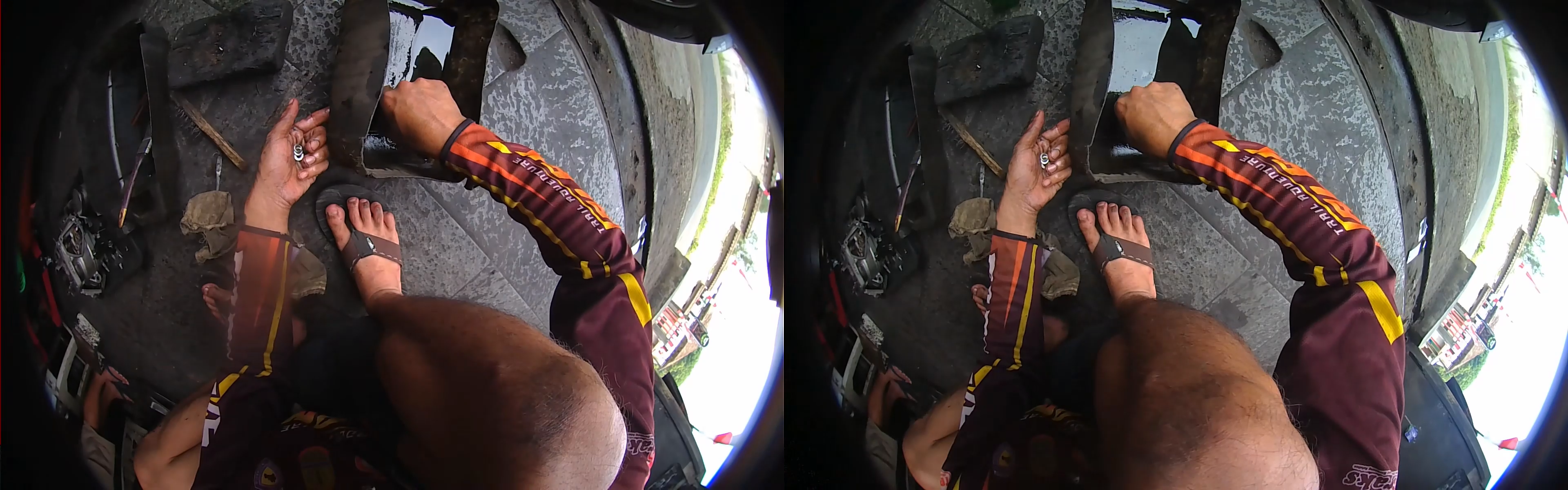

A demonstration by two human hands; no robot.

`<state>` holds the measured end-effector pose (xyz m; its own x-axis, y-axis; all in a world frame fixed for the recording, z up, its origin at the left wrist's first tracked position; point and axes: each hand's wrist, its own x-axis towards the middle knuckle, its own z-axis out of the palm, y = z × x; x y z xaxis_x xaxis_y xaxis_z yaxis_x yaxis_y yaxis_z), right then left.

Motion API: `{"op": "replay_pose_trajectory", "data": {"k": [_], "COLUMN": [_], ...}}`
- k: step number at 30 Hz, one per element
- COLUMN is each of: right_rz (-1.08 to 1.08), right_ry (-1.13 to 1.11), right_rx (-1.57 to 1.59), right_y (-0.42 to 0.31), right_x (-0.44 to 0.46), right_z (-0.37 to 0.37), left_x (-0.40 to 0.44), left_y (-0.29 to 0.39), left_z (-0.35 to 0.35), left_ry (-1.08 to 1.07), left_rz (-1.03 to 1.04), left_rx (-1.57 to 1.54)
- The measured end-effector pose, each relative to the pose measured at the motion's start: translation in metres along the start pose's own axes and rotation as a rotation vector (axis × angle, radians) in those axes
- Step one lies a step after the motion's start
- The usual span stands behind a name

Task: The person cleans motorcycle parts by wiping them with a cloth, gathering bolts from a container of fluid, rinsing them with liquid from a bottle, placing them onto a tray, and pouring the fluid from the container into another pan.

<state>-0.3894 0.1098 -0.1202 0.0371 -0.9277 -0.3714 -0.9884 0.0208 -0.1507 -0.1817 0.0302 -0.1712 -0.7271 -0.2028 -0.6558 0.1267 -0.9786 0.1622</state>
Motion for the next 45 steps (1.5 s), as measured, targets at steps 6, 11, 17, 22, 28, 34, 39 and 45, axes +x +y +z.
{"op": "replay_pose_trajectory", "data": {"k": [6,11,17,22,28,34,39,45], "right_rz": [0.043,0.114,0.141,0.466,0.093,0.093,0.107,0.122], "right_ry": [0.028,0.281,0.59,0.448,-0.192,-0.27,-0.254,-0.245], "right_rx": [0.02,0.729,1.891,1.722,0.227,0.151,0.147,0.151], "right_y": [0.011,0.022,0.009,0.003,0.003,0.0,-0.001,-0.002], "right_x": [-0.001,-0.017,-0.055,-0.05,-0.032,-0.016,-0.016,-0.015], "right_z": [0.004,0.006,-0.007,-0.017,0.001,0.004,0.007,0.006], "left_x": [-0.001,0.0,0.0,0.0,0.0,-0.003,-0.003,-0.004], "left_y": [0.0,0.0,0.001,0.002,0.001,0.001,0.0,0.002], "left_z": [0.002,0.0,0.001,0.005,0.002,0.003,0.005,0.015], "left_ry": [-0.02,-0.046,-0.015,0.012,-0.001,0.029,0.03,0.087], "left_rz": [0.004,-0.015,-0.004,-0.005,-0.006,0.01,0.008,0.018], "left_rx": [0.003,0.006,-0.001,0.003,0.009,0.011,0.019,0.033]}}
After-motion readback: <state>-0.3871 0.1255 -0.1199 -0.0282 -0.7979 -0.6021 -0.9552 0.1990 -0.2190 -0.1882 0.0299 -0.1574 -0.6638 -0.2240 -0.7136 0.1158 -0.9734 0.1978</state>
